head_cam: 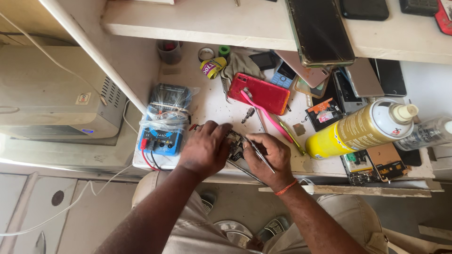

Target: The person works at a cluttered repair bench on a disassembled smartphone, using tweezers and a small screwdriver to pry, lift, and reposition components on the exposed motherboard. They flip the phone chassis over, hold it up to view both sides, and continue manipulating small parts on the board.

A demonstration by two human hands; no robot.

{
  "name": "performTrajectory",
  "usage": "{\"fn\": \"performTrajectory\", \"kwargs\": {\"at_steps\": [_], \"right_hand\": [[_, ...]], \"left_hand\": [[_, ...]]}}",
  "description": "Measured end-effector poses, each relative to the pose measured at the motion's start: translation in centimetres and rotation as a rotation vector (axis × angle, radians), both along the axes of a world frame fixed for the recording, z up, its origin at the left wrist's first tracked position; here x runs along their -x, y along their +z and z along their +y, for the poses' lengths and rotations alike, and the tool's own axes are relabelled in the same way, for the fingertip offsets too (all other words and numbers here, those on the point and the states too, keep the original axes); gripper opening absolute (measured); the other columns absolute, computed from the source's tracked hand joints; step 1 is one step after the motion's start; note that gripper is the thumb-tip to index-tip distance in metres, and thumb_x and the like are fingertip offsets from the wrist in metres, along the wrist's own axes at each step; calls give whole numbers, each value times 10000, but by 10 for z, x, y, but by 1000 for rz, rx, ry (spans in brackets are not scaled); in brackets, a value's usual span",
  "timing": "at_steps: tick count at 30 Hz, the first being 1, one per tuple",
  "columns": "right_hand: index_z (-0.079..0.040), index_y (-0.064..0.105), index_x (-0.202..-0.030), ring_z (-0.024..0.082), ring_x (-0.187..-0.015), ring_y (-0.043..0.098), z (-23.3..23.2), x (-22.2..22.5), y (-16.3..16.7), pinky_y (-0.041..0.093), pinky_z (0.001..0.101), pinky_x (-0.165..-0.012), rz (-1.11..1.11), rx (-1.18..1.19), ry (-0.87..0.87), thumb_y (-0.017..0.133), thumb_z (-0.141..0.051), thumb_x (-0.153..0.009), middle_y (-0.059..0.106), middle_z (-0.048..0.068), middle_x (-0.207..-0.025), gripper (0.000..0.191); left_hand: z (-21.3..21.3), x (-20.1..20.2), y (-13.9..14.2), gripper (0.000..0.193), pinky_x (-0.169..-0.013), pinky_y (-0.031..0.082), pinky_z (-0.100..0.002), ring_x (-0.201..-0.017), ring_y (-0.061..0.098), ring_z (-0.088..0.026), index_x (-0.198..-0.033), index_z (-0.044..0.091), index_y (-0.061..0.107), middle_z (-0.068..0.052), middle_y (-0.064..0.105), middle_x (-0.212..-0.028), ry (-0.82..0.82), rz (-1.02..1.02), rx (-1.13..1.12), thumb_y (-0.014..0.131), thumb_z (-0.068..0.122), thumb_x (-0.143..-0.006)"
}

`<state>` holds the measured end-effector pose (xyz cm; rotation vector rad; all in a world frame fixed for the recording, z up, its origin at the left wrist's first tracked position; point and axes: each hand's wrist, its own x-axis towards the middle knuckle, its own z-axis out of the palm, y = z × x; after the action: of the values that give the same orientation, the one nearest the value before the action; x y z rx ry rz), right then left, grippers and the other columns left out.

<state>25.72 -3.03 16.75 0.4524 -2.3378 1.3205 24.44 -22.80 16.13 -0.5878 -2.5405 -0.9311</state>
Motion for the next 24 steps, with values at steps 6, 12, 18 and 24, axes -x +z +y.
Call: {"fn": "performTrajectory", "kwargs": {"at_steps": [6,12,18,24], "right_hand": [[-32,750,-1139,128,-708,668,-1,11,11,556,274,-643,-200,77,70,728,-129,-966,751,95,-819,200],[-30,753,-1079,101,-758,733,4,31,41,583,263,-708,-87,-143,161,730,-139,-946,786,72,-905,173],[-9,683,-1050,101,-869,754,-2,39,59,606,255,-761,-289,133,299,700,-67,-923,791,48,-942,141],[-10,742,-991,94,-776,724,3,26,57,585,247,-693,-31,-62,206,750,3,-829,757,77,-917,163]], "left_hand": [[-7,1,-8,336,-876,504,-498,-996,608,-381,-1208,95,657,-151,626,-1068,1,43,111,626,195,-889],[-13,-3,8,354,-881,507,-491,-1011,605,-369,-1242,85,648,-147,623,-1088,-7,33,111,621,213,-912],[-20,-10,40,440,-836,499,-506,-984,605,-372,-1197,58,629,-161,615,-1044,8,-24,155,680,339,-863],[-19,-5,45,485,-826,506,-504,-980,605,-371,-1233,67,618,-162,609,-1039,10,-16,159,689,359,-853]]}}
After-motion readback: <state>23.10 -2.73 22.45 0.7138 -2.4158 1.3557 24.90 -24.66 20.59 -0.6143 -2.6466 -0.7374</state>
